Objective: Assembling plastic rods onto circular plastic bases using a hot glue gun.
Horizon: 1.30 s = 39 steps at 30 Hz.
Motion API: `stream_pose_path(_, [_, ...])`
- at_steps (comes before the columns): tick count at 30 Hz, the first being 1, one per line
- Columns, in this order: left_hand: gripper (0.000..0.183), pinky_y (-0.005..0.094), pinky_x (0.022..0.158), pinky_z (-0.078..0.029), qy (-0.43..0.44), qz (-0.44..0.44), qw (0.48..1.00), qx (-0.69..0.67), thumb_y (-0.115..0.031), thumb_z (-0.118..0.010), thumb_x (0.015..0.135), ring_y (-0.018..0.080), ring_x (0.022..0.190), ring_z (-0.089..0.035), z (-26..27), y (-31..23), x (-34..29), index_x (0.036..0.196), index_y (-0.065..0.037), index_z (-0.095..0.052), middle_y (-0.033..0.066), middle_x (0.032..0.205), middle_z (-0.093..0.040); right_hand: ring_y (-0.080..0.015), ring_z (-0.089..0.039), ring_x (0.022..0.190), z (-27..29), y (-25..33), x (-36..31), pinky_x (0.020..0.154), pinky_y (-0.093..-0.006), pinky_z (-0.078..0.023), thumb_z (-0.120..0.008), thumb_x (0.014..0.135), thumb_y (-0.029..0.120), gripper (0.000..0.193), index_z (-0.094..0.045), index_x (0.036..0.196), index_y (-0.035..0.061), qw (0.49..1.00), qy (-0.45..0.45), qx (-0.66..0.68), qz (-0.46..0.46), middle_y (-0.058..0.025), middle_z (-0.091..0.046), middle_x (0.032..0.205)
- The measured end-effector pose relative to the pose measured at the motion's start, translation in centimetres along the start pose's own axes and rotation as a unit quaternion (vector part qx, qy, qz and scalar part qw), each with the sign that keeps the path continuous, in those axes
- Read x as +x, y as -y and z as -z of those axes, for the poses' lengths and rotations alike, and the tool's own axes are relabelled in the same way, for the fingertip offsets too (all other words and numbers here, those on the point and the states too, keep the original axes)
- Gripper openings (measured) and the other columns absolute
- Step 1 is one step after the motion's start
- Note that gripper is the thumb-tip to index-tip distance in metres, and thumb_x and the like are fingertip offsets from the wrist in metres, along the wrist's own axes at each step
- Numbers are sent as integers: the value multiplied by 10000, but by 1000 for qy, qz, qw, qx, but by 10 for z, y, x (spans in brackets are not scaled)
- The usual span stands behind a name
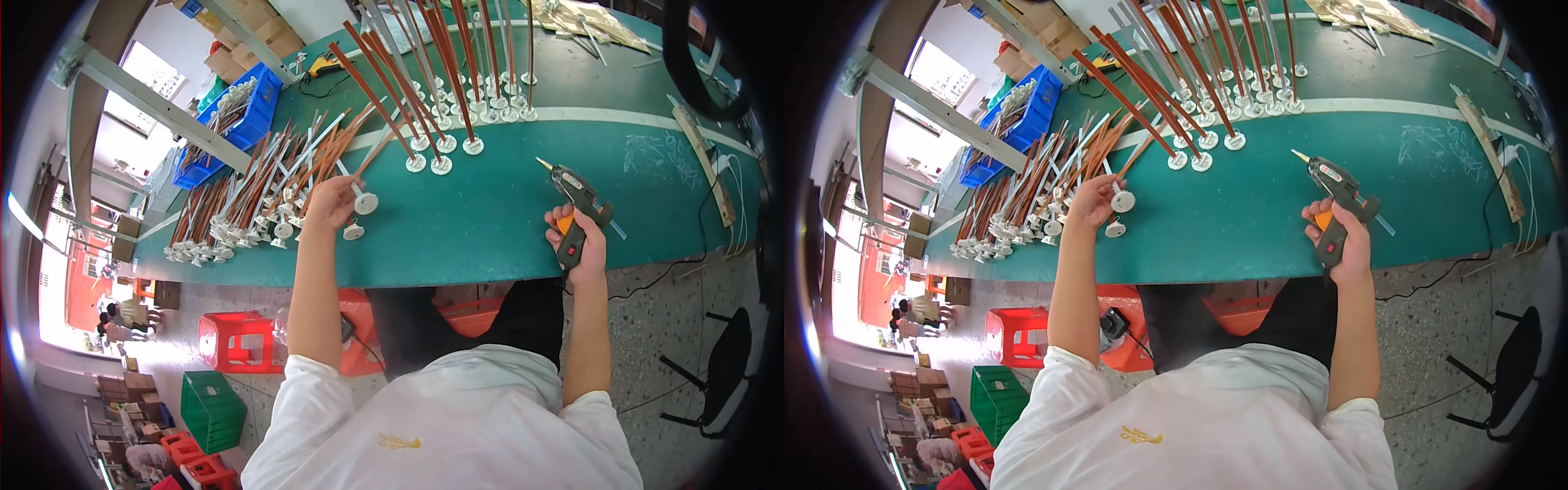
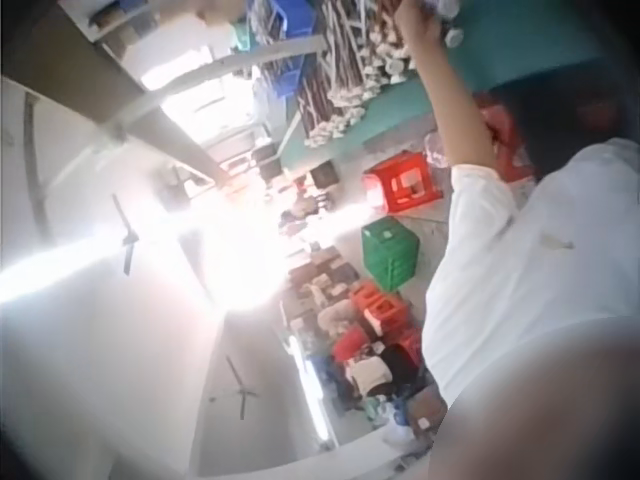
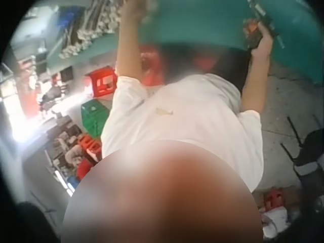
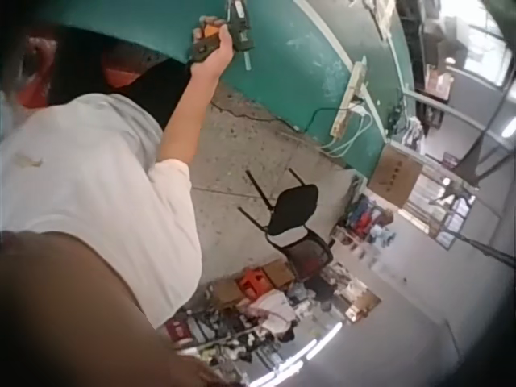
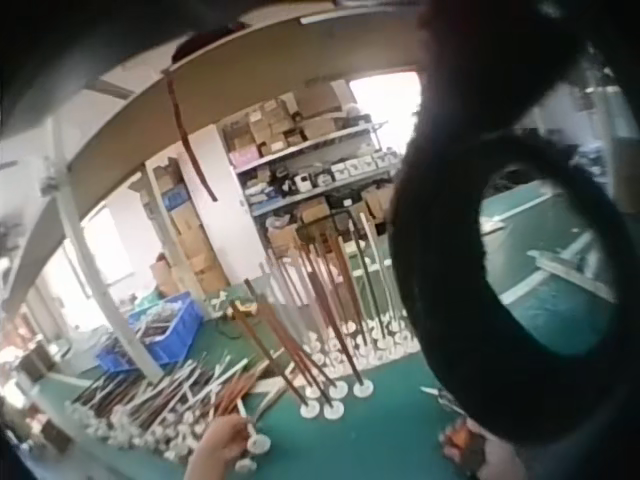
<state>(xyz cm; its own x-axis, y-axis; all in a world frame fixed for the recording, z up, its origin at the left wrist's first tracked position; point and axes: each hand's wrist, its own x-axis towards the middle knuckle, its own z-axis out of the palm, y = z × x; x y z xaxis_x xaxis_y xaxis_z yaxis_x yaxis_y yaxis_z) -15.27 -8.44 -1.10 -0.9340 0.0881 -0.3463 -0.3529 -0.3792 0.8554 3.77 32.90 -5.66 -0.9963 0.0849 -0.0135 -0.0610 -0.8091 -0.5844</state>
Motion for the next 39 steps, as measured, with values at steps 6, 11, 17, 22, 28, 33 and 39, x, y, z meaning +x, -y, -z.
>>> stream_pose_path(6, [113, 371, 844, -587, -75, -37, 990, 111, 16, -563, 919, 307, 964, -683, -2, 1, 22, 993, 101, -565, 206, 1029, -641, -226, -523, 1002, -3, 1, 1, 707, -302, -440, -548, 952, 192, 164, -572, 982, 32, 1000, -4, -11, -19, -85, -556, 967])
stream_pose_path(11, [108, 368, 831, -578, -119, -72, 979, 149, 25, -568, 903, 291, 945, -680, 12, -17, 47, 979, 101, -570, 206, 1036, -645, -220, -511, 980, -5, 0, 1, 701, -308, -432, -550, 948, 199, 162, -559, 965, 38, 999, -30, -2, -16, -88, -549, 964])
stream_pose_path(17, [130, 336, 735, -587, -121, -44, 983, 131, 59, -601, 863, 264, 846, -682, 35, -44, 60, 968, 124, -562, 183, 924, -661, -213, -492, 965, -5, 0, 1, 699, -311, -424, -551, 941, 196, 164, -549, 969, 35, 999, -47, 3, -18, -90, -537, 958])
stream_pose_path(22, [163, 253, 605, -589, -30, 15, 997, -62, 7, -580, 927, 183, 744, -688, 32, -47, 26, 1048, 113, -552, 158, 897, -666, -212, -490, 961, -7, 0, 1, 695, -307, -426, -550, 946, 205, 173, -546, 978, 35, 999, -39, 3, -26, -92, -538, 963])
stream_pose_path(28, [167, 209, 574, -568, 68, 48, 990, -118, -64, -587, 940, 130, 585, -644, 27, -28, -31, 1058, 55, -585, 84, 777, -666, -207, -487, 971, -7, 1, -1, 697, -304, -427, -551, 956, 231, 199, -544, 1002, 38, 999, -40, -13, -27, -85, -540, 970])
stream_pose_path(33, [165, 230, 636, -607, -6, -4, 999, -32, -69, -608, 924, 157, 758, -676, 38, -42, -12, 998, 78, -597, 126, 850, -661, -204, -487, 973, -6, 1, -1, 703, -303, -423, -552, 955, 230, 196, -542, 1007, 41, 999, -30, -14, -28, -80, -538, 969])
stream_pose_path(39, [103, 206, 437, -395, -31, -40, 946, 321, -24, -575, 902, 70, 562, -543, 37, -64, 16, 903, 74, -607, 49, 666, -568, -204, -487, 974, -4, -1, -1, 704, -304, -423, -553, 954, 226, 194, -542, 1000, 38, 999, -23, -24, -6, -78, -527, 958])
